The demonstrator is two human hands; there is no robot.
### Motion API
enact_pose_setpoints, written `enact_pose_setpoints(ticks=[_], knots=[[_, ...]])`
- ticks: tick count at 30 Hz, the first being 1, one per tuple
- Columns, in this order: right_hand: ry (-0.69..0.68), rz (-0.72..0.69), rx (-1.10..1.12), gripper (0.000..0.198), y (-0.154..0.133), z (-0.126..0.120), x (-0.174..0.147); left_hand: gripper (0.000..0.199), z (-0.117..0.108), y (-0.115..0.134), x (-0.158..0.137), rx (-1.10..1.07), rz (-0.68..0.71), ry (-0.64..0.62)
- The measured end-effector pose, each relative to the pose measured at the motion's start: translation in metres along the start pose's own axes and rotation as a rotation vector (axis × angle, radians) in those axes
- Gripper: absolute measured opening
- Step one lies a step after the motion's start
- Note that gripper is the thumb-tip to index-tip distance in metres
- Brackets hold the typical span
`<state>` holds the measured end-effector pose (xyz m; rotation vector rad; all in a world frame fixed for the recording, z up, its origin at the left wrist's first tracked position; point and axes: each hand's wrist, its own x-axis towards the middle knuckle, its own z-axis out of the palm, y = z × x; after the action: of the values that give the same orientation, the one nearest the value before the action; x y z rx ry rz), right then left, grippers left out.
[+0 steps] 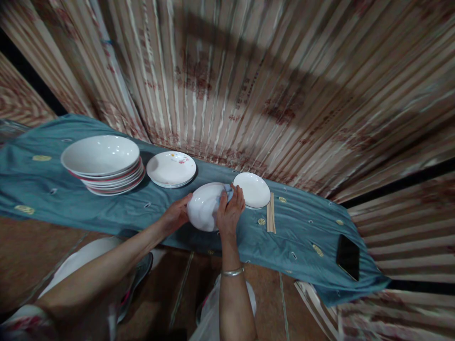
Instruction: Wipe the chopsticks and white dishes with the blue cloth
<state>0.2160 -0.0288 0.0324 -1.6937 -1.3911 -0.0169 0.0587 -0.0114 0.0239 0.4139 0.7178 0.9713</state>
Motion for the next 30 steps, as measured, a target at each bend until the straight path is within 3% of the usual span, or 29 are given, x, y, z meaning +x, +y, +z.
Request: enact_pose_setpoints(ticks=[15, 30], knots=[[-0.048, 0.029, 0.06, 0.055, 0.023, 0.012, -0.018, 0.026, -0.005, 0.005, 0.001, -0.039, -0.103, 0.147], [-0.095, 0.082, -0.012, 0.064, 0.031, 0.01, -0.038, 0.028, -0.009, 0.003, 0.003, -0.077, -0.099, 0.154]])
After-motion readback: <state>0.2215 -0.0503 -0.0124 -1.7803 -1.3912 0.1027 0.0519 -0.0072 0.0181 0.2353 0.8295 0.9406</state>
